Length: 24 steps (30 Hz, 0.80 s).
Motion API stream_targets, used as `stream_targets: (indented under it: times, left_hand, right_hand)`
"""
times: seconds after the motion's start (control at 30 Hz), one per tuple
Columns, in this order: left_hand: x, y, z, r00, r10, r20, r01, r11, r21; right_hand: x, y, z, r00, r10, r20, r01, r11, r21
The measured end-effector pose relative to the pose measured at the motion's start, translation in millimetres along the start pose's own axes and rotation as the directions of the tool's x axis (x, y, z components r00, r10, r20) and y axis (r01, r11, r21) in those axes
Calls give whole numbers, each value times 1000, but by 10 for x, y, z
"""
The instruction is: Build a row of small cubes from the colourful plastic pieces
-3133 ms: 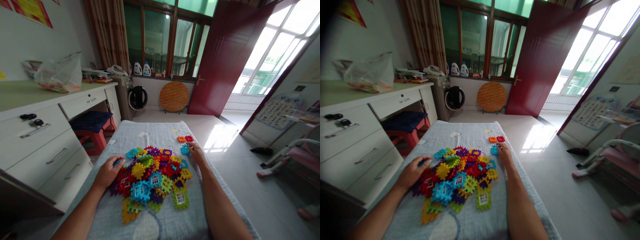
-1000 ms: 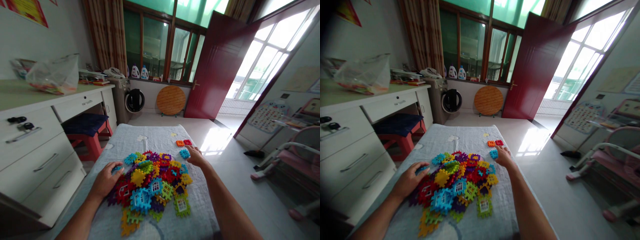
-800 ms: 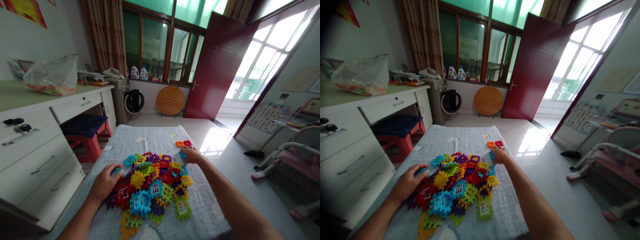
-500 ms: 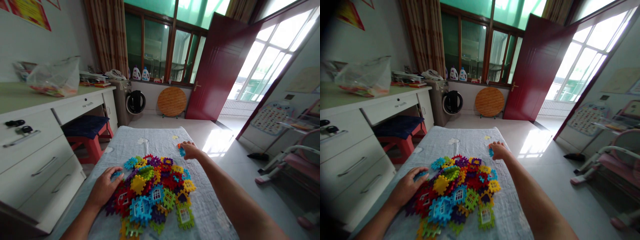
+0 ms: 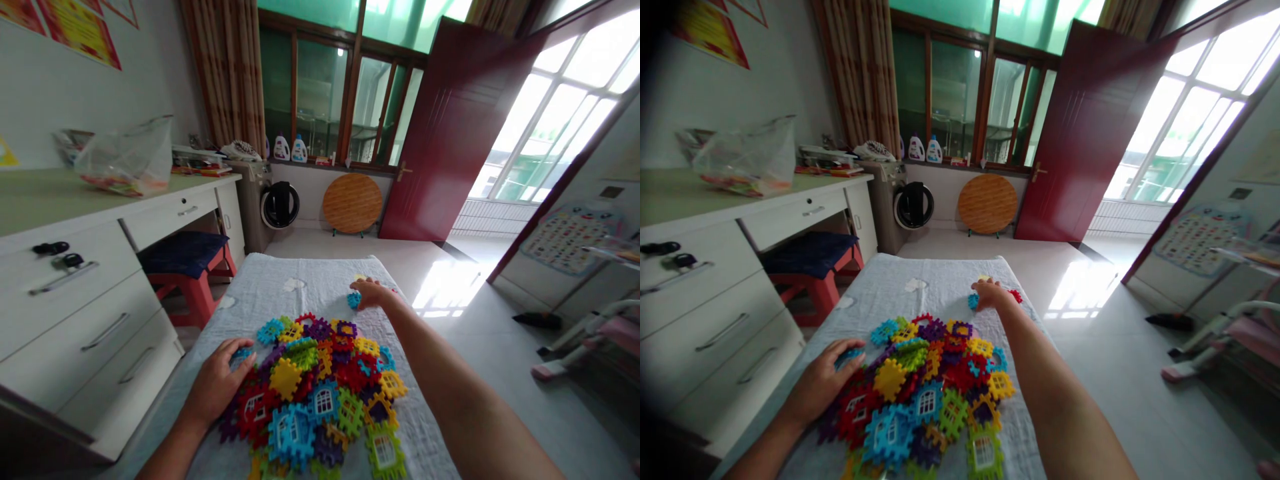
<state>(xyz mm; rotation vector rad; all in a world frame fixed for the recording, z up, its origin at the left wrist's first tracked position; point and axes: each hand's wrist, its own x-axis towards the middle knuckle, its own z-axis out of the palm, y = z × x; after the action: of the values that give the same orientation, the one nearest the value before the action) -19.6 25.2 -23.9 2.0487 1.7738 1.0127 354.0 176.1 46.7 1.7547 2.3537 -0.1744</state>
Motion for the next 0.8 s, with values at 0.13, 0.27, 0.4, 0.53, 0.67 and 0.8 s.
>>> stream_targets:
  times: [0.13,0.27,0.4,0.53,0.67,0.8]
  left_hand:
    - [8,14,4,1000,13,2,-13,1000,4]
    - [10,40,-3,1000,-1,-1,1,1000,6]
    - [4,58,-17,1000,3,-18,-3,1000,5]
    - [1,60,-23,1000,18,-8,-18,1000,1]
    - [0,57,-22,1000,4,0,-4,1000,-1]
    - [-2,71,-28,1000,7,4,-7,1000,-14]
  right_hand:
    - [-39,126,-109,995,20,-98,-14,998,62]
    - [-18,115,-40,999,5,-52,-4,1000,20]
    - [39,19,98,999,-37,2,37,999,-27]
    - [62,-21,89,999,-51,-16,51,998,-24]
    - [65,-40,45,999,-39,17,40,999,-34]
    - [64,-74,33,999,-41,32,42,998,-35]
